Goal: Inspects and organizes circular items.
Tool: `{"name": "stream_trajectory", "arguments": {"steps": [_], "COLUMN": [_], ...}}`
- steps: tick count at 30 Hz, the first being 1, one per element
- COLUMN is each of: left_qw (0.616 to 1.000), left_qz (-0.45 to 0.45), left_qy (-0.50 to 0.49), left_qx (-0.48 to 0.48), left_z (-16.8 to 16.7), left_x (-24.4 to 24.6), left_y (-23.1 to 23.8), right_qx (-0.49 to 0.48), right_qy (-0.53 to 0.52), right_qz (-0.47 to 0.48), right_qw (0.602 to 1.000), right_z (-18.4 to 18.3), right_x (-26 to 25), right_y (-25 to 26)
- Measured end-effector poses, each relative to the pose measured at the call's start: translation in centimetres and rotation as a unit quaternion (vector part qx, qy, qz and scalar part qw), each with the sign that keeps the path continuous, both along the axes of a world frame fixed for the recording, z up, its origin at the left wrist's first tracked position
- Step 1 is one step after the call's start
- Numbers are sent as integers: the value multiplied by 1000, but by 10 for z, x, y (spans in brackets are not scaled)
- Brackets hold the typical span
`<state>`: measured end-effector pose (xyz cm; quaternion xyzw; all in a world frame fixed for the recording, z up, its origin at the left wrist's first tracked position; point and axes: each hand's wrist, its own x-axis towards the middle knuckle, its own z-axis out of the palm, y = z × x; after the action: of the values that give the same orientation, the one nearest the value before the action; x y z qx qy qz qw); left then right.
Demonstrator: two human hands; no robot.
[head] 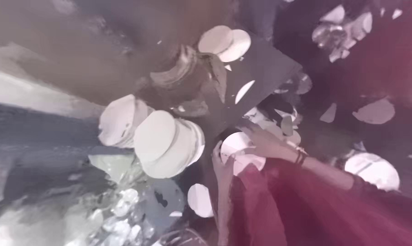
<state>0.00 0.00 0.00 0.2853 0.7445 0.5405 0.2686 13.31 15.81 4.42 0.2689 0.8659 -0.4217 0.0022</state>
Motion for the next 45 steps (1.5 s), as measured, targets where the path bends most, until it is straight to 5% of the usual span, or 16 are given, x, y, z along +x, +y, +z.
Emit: {"name": "stream_trajectory", "arguments": {"steps": [11, 16, 19, 22, 25, 32, 35, 37, 42, 45], "left_qw": [994, 995, 994, 984, 972, 954, 959, 960, 968, 972], "left_qz": [35, 19, 93, 172, 210, 158, 151, 130, 64, 47], "left_qy": [83, 37, 19, 1, -58, -120, -113, -126, -127, -138], "left_qx": [54, 93, 61, 51, 87, 225, 210, 214, 207, 184], "left_z": [10, 18, 25, 17, 15, -1, 1, 5, 9, 11], "left_x": [-5, 11, 14, 8, 2, 1, 1, 3, 16, 15], "left_y": [-45, -44, -44, -56, -64, -71, -73, -69, -51, -61], "right_qx": [233, 98, 181, 286, 317, 294, 300, 201, -28, 41], "right_qy": [122, 259, 210, 43, 64, -11, 178, 276, 276, 221], "right_qz": [-122, -83, -71, -54, -74, -124, -164, -183, -87, -43], "right_qw": [957, 957, 958, 956, 943, 948, 923, 922, 957, 973], "right_z": [-37, -23, -24, -42, -42, -47, -48, -43, -28, -3], "right_x": [-1, 12, 10, 5, -1, -5, 1, 5, 14, 1], "right_y": [-3, -35, -31, -7, -1, -4, -5, -13, -44, -33]}}
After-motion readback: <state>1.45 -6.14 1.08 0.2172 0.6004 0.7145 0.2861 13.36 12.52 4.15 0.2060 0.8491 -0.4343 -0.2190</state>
